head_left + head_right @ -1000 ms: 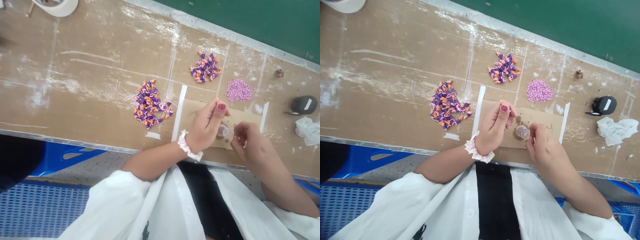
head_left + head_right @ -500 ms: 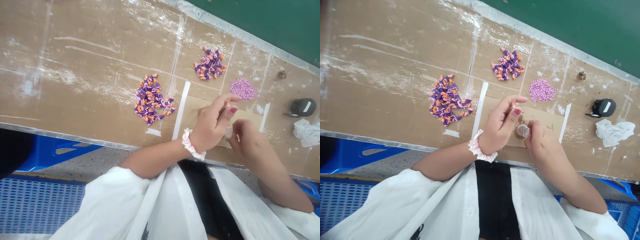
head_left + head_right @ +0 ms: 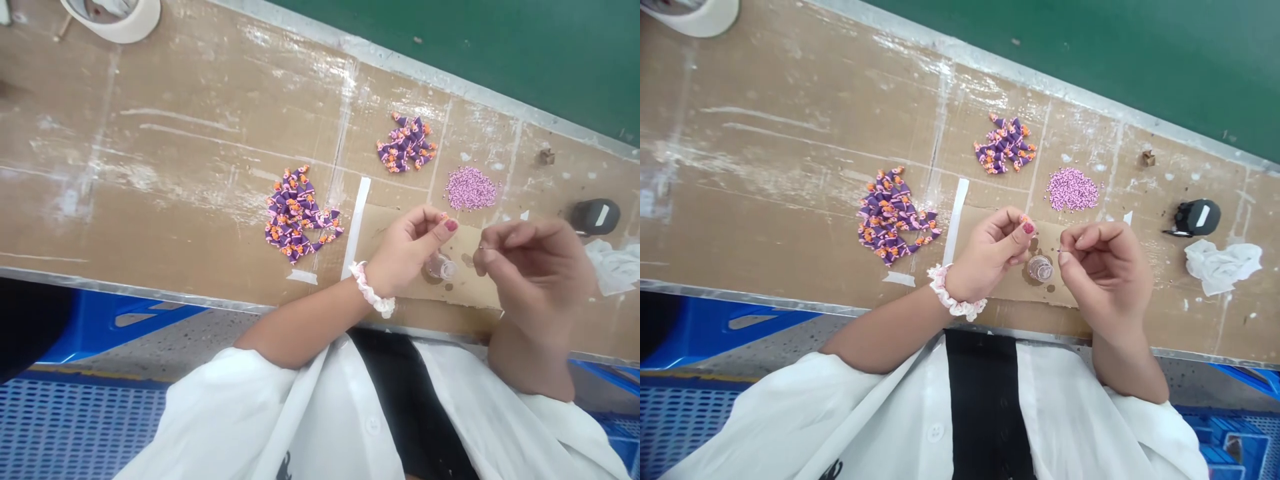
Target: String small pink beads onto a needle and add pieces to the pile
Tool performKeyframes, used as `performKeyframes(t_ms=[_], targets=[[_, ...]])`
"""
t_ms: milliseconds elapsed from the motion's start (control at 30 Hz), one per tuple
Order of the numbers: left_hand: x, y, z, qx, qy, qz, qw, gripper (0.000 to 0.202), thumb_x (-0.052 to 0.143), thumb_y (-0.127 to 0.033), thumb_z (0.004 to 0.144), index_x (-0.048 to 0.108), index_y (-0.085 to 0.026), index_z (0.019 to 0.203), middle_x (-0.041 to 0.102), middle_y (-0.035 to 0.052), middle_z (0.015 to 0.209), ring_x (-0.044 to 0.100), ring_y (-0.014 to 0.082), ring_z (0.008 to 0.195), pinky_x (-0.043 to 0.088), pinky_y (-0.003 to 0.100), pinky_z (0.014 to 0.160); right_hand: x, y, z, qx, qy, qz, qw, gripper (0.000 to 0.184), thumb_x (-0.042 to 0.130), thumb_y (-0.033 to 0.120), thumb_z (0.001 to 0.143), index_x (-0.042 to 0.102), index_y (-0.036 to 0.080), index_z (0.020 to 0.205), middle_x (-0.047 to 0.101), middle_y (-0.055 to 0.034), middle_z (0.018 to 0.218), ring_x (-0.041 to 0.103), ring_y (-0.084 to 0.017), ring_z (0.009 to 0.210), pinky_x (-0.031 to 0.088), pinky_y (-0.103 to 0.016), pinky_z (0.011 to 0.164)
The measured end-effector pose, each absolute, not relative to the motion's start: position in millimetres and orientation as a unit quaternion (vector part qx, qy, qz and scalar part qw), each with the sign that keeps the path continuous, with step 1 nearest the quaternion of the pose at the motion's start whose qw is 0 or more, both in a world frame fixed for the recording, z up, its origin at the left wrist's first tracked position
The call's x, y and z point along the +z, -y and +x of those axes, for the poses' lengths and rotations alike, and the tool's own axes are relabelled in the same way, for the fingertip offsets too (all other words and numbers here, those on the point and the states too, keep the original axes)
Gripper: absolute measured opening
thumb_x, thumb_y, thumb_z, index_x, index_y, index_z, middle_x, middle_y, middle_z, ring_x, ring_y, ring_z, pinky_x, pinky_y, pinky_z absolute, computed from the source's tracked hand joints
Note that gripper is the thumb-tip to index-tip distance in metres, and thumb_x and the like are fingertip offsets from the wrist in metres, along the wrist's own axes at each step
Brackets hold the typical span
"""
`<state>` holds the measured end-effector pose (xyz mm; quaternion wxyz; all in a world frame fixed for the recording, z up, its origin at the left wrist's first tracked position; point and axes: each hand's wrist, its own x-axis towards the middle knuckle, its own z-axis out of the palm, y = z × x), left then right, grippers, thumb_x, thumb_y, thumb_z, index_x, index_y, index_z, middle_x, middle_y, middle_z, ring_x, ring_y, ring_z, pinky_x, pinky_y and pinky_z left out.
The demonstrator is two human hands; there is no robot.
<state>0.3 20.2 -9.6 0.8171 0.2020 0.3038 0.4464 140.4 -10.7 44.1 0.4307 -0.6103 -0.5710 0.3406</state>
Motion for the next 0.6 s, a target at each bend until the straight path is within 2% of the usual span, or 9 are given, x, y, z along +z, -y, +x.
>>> performKeyframes(t_ms=[200, 333, 600], targets=[[-5.3, -17.6, -0.6, 0.382, -0.26, 0.165, 0.871, 0.033, 0.074, -0.038, 0.077, 0.047, -0.018, 0.078, 0.039, -0.0077, 0.058, 0.032, 0.0029, 0.051, 0.027, 0.016, 0.047, 27.5, 12.2, 145.4, 0.42, 0.532, -0.591, 0.437, 0.021, 0.069, 0.015, 0.076, 0.05, 0.023, 0.081, 0.057, 0.0022, 0.072, 0.054, -0.013, 0.057, 0.044, -0.028, 0.048], [-5.4, -16.3, -1.3, 0.346, -0.252, 0.181, 0.886, 0.035, 0.076, -0.041, 0.075, 0.051, -0.016, 0.078, 0.036, -0.0081, 0.055, 0.031, 0.003, 0.05, 0.026, 0.016, 0.047, 33.5, 13.6, 145.1, 0.44, 0.515, -0.592, 0.436, 0.019, 0.067, 0.011, 0.076, 0.052, 0.022, 0.08, 0.057, 0.0031, 0.071, 0.053, -0.011, 0.058, 0.044, -0.026, 0.049], [-7.7, -16.0, -0.3, 0.301, -0.295, 0.188, 0.887, 0.04, 0.079, -0.042, 0.07, 0.049, -0.015, 0.07, 0.049, -0.0063, 0.052, 0.039, 0.0017, 0.043, 0.028, 0.014, 0.041, 38.2, 24.0, 139.0, 0.399, 0.544, -0.601, 0.429, 0.02, 0.065, 0.008, 0.078, 0.054, 0.023, 0.084, 0.059, 0.0009, 0.078, 0.057, -0.013, 0.068, 0.047, -0.027, 0.056]])
